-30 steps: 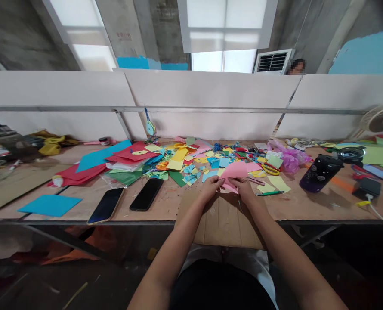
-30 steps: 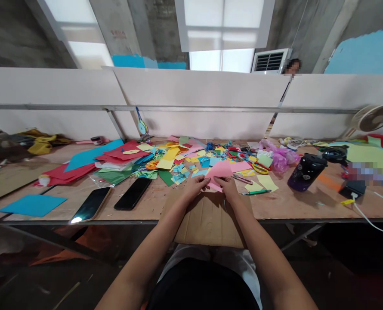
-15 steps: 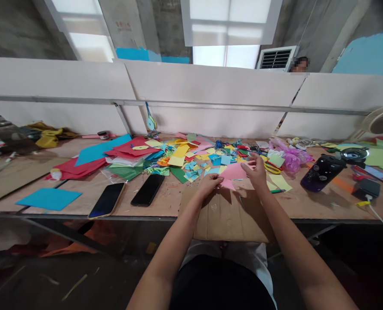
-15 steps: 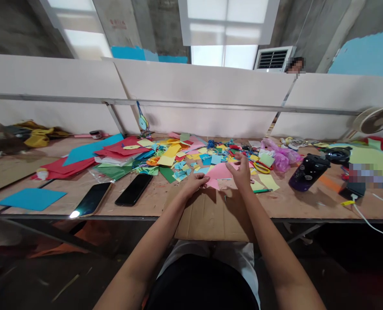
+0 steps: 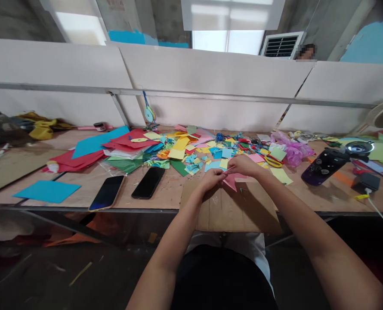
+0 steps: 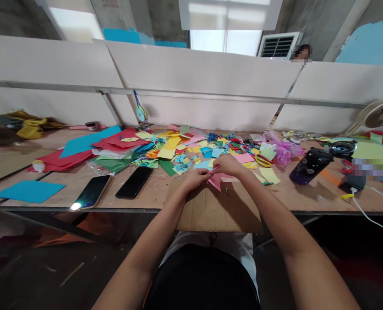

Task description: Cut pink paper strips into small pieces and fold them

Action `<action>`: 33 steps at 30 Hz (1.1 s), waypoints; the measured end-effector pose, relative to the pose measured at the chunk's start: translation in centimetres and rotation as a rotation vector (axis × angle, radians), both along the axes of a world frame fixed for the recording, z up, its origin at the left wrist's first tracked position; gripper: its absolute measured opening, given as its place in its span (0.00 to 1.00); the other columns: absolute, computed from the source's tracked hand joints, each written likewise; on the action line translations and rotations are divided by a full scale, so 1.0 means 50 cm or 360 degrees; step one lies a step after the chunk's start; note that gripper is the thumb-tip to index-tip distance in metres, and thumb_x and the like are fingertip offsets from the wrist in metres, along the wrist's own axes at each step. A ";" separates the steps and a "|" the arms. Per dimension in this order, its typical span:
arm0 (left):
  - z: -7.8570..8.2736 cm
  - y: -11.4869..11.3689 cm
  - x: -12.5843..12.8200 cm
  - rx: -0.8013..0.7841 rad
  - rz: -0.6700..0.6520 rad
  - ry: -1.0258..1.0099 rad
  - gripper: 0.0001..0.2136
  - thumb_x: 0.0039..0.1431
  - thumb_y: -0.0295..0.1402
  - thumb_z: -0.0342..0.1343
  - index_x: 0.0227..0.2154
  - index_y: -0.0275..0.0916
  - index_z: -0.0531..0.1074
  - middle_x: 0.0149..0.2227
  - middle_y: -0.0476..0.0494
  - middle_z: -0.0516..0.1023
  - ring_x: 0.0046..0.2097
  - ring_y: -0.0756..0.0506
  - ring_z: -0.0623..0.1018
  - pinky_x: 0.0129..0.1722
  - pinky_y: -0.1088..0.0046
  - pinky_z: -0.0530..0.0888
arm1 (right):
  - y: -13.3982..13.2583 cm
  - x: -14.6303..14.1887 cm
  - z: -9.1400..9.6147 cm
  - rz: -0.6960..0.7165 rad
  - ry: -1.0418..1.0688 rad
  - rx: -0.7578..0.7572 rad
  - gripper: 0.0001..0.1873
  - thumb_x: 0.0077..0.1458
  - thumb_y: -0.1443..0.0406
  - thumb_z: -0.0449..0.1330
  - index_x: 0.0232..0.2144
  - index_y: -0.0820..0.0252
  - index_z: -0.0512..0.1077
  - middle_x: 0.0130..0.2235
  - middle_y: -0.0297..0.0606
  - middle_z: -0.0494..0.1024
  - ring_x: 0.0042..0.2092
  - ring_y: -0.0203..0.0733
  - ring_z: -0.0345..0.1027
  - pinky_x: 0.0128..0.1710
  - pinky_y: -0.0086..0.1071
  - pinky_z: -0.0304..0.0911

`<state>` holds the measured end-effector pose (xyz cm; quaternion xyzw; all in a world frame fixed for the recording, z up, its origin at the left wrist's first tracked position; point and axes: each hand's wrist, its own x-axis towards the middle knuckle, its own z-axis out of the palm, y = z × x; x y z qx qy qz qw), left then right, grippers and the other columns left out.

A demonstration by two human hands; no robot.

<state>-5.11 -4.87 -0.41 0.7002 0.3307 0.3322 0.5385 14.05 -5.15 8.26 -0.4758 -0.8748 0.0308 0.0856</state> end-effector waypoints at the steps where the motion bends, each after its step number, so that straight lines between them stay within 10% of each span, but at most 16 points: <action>1: 0.001 0.000 -0.001 -0.0005 -0.0007 0.0003 0.17 0.51 0.48 0.59 0.26 0.37 0.73 0.22 0.49 0.70 0.25 0.50 0.67 0.25 0.74 0.59 | 0.004 0.008 0.005 -0.0024 0.0053 -0.0076 0.09 0.52 0.58 0.66 0.24 0.55 0.80 0.26 0.35 0.79 0.32 0.42 0.66 0.31 0.34 0.48; 10: 0.003 -0.001 -0.006 -0.0128 0.0080 -0.0124 0.19 0.49 0.51 0.62 0.25 0.37 0.71 0.22 0.48 0.71 0.25 0.50 0.69 0.26 0.73 0.61 | 0.007 0.095 0.041 -0.0425 0.1148 0.0004 0.18 0.47 0.51 0.66 0.20 0.59 0.76 0.23 0.32 0.73 0.29 0.39 0.62 0.32 0.33 0.51; 13: 0.002 0.005 -0.005 -0.0176 0.0253 -0.0263 0.20 0.48 0.51 0.63 0.25 0.38 0.70 0.23 0.48 0.72 0.25 0.50 0.69 0.26 0.74 0.61 | -0.009 0.096 0.021 -0.0712 0.1905 0.0236 0.20 0.45 0.48 0.66 0.27 0.57 0.74 0.28 0.34 0.77 0.33 0.41 0.67 0.34 0.32 0.56; 16: 0.004 0.009 -0.002 -0.0188 0.0352 -0.0341 0.21 0.48 0.52 0.62 0.24 0.38 0.69 0.22 0.48 0.72 0.24 0.51 0.67 0.25 0.74 0.60 | -0.033 0.065 -0.021 -0.0932 0.2343 -0.0015 0.25 0.40 0.45 0.68 0.31 0.56 0.72 0.31 0.33 0.78 0.34 0.40 0.71 0.33 0.30 0.59; 21: 0.000 0.008 0.002 -0.0122 0.0371 -0.0379 0.21 0.49 0.54 0.62 0.25 0.37 0.71 0.22 0.49 0.71 0.24 0.51 0.66 0.25 0.75 0.59 | -0.063 -0.017 -0.103 -0.0841 0.2283 -0.0573 0.26 0.38 0.44 0.70 0.27 0.59 0.73 0.26 0.34 0.76 0.26 0.36 0.66 0.26 0.30 0.58; 33: 0.000 0.006 -0.002 -0.0089 0.0261 -0.0241 0.20 0.57 0.53 0.56 0.29 0.38 0.71 0.25 0.46 0.76 0.25 0.50 0.71 0.26 0.74 0.64 | -0.064 -0.046 -0.158 -0.0804 0.2366 -0.0311 0.25 0.35 0.46 0.72 0.23 0.60 0.73 0.24 0.32 0.75 0.27 0.37 0.62 0.27 0.31 0.56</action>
